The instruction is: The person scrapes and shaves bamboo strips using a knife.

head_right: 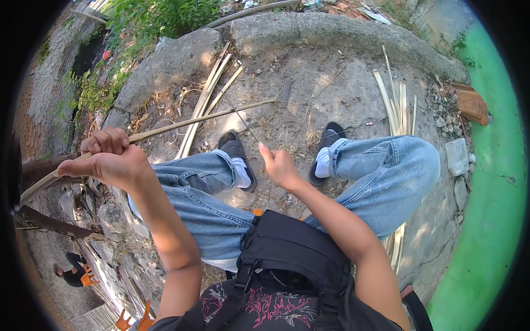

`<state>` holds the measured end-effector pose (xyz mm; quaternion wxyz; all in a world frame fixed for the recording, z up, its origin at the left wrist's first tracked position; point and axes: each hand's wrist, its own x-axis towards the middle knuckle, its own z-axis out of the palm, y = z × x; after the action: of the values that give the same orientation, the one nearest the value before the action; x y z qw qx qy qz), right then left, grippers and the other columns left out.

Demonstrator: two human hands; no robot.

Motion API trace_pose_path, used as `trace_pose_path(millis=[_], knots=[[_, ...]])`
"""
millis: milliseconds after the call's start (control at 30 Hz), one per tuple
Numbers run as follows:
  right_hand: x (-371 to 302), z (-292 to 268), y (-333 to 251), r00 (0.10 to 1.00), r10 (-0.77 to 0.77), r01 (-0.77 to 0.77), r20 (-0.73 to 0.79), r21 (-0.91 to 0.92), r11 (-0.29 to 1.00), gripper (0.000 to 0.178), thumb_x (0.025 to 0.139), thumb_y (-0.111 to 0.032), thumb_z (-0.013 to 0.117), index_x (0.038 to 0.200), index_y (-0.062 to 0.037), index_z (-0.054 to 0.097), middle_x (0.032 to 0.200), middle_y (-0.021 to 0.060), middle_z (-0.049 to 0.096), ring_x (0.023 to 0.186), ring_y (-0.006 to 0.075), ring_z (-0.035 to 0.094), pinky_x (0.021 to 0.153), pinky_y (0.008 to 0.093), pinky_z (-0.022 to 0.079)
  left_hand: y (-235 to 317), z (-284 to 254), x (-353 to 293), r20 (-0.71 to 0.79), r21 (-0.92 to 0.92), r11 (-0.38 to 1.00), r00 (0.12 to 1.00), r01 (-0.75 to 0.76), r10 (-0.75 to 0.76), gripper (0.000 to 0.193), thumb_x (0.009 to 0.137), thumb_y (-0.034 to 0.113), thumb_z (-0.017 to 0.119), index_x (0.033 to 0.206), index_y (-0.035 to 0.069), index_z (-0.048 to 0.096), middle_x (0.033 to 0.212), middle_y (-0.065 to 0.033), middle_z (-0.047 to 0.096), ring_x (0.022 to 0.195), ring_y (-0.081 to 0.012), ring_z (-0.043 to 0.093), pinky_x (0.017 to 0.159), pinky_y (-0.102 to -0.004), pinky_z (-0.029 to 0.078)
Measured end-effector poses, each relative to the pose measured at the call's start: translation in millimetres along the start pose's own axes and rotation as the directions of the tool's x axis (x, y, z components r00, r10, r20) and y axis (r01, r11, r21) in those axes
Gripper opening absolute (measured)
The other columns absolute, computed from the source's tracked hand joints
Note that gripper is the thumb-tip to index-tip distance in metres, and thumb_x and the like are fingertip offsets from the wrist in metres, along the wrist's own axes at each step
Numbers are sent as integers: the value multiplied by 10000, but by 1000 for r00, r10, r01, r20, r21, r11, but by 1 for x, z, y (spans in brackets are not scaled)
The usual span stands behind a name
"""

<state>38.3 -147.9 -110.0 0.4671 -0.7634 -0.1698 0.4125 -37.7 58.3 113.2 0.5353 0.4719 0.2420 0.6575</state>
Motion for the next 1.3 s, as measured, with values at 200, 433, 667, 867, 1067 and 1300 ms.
trace_pose_path(millis=[200,433,667,867,1067,1300], knots=[[-20,19,-27,940,-337,339,-53,54,939,584,966,-433,407,589,10,452,476,31,330,495,127,304,484,333,305,1,-7,4,100,-17,1000,995,8,-6,722,715,860,296,557,160,224,477,27,172,420,-95,137,406,-253,116],[-19,14,-31,973,-230,230,-32,10,973,612,947,-455,437,584,35,491,491,162,419,488,188,376,503,378,343,-5,-20,12,155,-43,998,987,39,-32,729,716,871,266,575,157,225,501,39,166,453,-99,129,432,-262,110],[-4,1,-20,998,-62,61,-12,-87,994,604,954,-447,417,615,45,507,514,165,434,509,171,368,518,373,358,-10,-17,16,186,-94,993,981,73,-55,755,672,900,301,575,155,234,497,44,154,441,-94,132,427,-261,120],[-5,1,-19,979,-203,200,34,73,977,592,949,-438,429,631,54,517,507,155,432,502,177,373,518,366,360,-4,-12,12,245,-102,993,969,64,-37,764,640,925,292,565,169,204,481,52,146,436,-93,107,424,-259,105],[-34,24,-52,939,-343,341,21,78,937,614,953,-470,408,647,48,532,499,182,452,490,226,454,527,393,382,-1,-18,12,283,-97,992,958,80,-49,761,636,930,279,567,178,188,460,54,144,423,-87,89,418,-260,85],[9,2,-12,995,-89,90,39,-24,996,609,952,-455,431,622,50,516,496,123,463,505,160,404,515,356,364,-11,-12,14,275,-98,994,961,44,-15,758,644,925,269,570,174,196,460,54,141,416,-85,92,404,-257,91]])
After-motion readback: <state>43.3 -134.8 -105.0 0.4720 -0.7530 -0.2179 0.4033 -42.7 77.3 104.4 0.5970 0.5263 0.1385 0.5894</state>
